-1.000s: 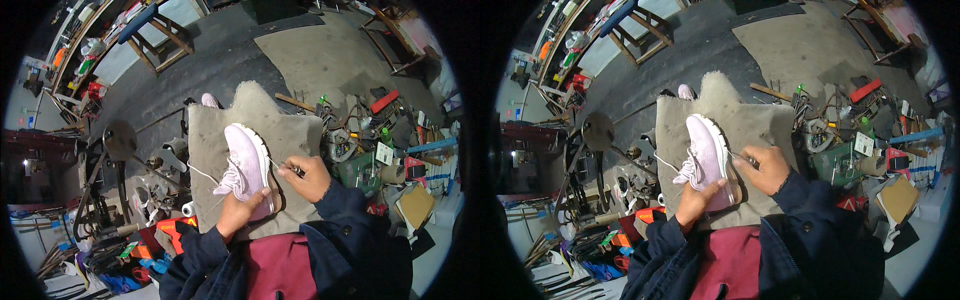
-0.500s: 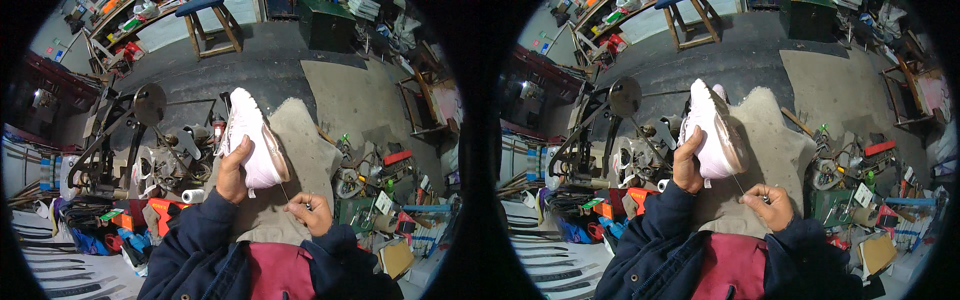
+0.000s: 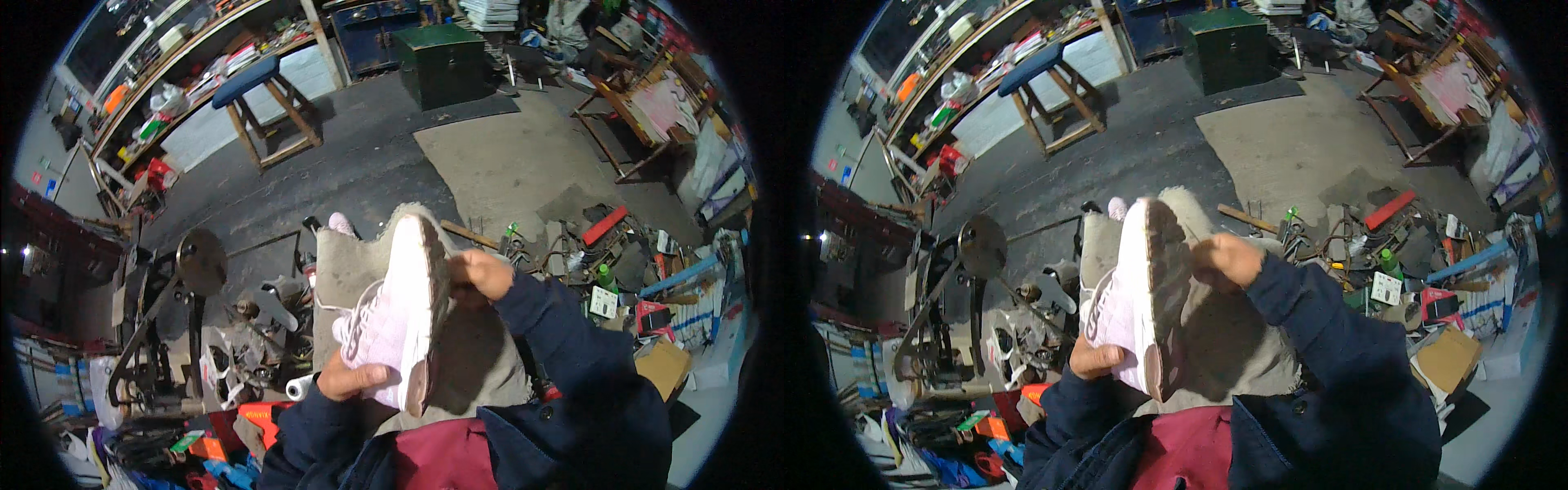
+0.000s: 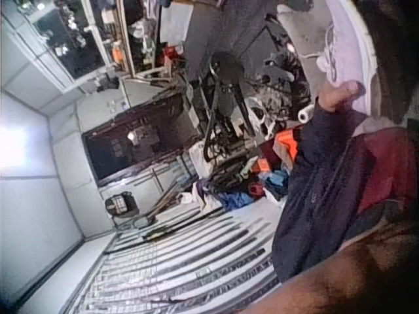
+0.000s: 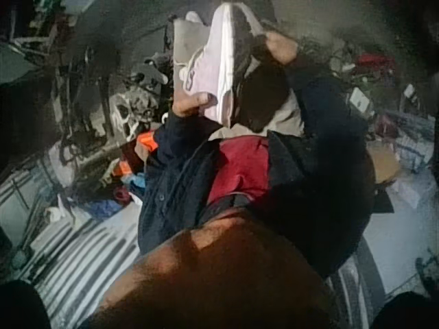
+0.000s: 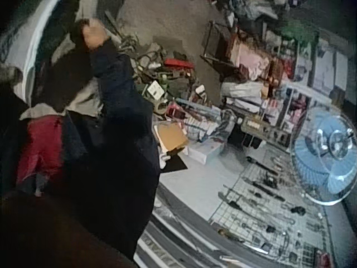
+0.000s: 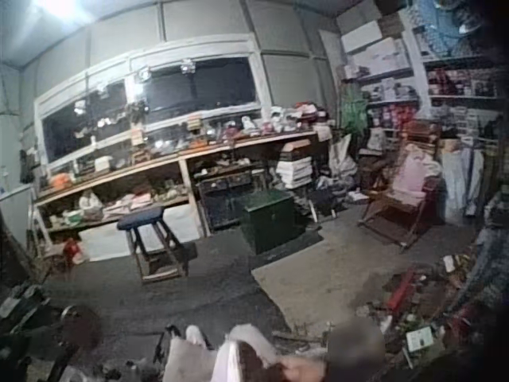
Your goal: The person holds a pink sneaker and repeatedly inserts a needle and thread into the sole, pulling the thread through to stitch the shoe. The person rotates the shoe to access different areas of the sole and continues sewing along the edge.
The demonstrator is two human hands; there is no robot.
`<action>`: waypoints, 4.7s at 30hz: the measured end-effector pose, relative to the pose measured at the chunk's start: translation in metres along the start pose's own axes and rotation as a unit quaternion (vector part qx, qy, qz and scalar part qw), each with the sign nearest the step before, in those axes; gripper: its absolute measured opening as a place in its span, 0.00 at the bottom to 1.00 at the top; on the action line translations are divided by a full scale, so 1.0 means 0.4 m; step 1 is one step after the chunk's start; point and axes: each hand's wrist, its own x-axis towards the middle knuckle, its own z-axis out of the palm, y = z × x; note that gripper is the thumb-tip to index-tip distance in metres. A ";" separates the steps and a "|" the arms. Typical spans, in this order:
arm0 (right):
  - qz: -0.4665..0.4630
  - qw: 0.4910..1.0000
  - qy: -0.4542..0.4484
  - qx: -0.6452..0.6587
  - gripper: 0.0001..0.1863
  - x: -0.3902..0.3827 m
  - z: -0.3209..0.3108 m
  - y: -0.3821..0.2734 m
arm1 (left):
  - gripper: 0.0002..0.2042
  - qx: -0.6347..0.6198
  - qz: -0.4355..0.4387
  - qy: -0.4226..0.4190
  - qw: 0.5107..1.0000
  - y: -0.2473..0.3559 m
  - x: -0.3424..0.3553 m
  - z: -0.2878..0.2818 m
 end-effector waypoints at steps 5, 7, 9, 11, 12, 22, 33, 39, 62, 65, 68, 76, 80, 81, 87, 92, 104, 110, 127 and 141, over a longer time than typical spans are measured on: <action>0.039 0.998 0.020 0.041 0.17 0.044 -0.028 -0.133 | 0.41 0.096 -0.080 -0.042 0.991 0.018 -0.008 0.014; 0.012 0.998 0.058 0.020 0.15 0.054 -0.025 -0.170 | 0.40 0.116 -0.101 -0.037 0.987 0.014 -0.007 0.011; 0.007 0.998 0.059 -0.001 0.16 0.055 -0.023 -0.195 | 0.38 0.171 -0.084 -0.028 0.981 0.002 -0.003 0.008; -0.007 0.996 0.078 -0.030 0.15 0.048 -0.016 -0.199 | 0.34 0.177 -0.042 -0.031 0.983 -0.008 0.003 0.002; -0.010 0.995 0.089 -0.044 0.15 0.043 -0.013 -0.197 | 0.32 0.187 -0.033 -0.028 0.981 -0.013 0.008 -0.002; -0.177 0.937 0.193 -0.231 0.10 -0.025 0.123 -0.077 | 0.21 0.201 0.078 0.107 0.971 -0.064 0.064 -0.001; -0.080 0.936 0.138 -0.313 0.10 0.002 0.182 0.002 | 0.24 0.210 0.168 0.134 0.954 -0.070 0.074 -0.006; -0.071 0.972 0.151 -0.166 0.07 0.018 0.164 0.038 | 0.24 0.199 0.165 0.145 0.955 -0.069 0.075 -0.017; 0.056 0.980 0.067 0.177 0.05 0.019 0.108 0.015 | 0.24 0.199 0.144 0.135 0.960 -0.110 0.073 -0.033; 0.062 0.979 0.061 0.186 0.05 0.017 0.109 0.021 | 0.24 0.189 0.133 0.135 0.963 -0.110 0.073 -0.032; 0.045 0.979 0.085 0.177 0.05 0.009 0.103 0.018 | 0.24 0.164 0.126 0.143 0.968 -0.107 0.076 -0.038; -0.154 0.926 0.188 0.290 0.05 -0.090 0.000 -0.055 | 0.26 0.137 0.103 0.165 0.971 -0.107 0.085 -0.043; -0.281 0.899 0.170 0.290 0.05 -0.166 -0.058 -0.109 | 0.27 0.122 0.124 0.164 0.971 -0.099 0.097 -0.046; -0.319 0.890 0.157 0.285 0.06 -0.184 -0.062 -0.122 | 0.27 0.123 0.136 0.159 0.970 -0.096 0.100 -0.046; -0.228 0.948 0.120 0.187 0.12 -0.237 0.028 -0.121 | 0.31 0.003 0.159 0.216 0.963 -0.058 0.123 -0.050; 0.029 0.978 0.102 0.180 0.09 -0.212 0.177 0.000 | 0.24 -0.148 0.221 0.213 0.940 0.018 0.144 -0.082; 0.177 0.955 -0.034 0.235 0.10 -0.083 0.165 0.110 | 0.23 -0.280 0.285 0.074 0.914 0.037 0.087 -0.108; 0.172 0.975 -0.030 0.141 0.10 -0.015 0.086 0.055 | 0.42 -0.171 0.143 0.030 0.974 0.001 0.012 -0.114; 0.027 1.000 0.004 0.013 0.16 0.054 0.025 -0.180 | 0.33 0.165 -0.011 -0.071 0.984 0.032 -0.023 -0.043; -0.062 0.993 0.088 -0.041 0.14 -0.010 0.060 -0.204 | 0.32 0.269 0.016 -0.057 0.961 0.013 -0.001 -0.042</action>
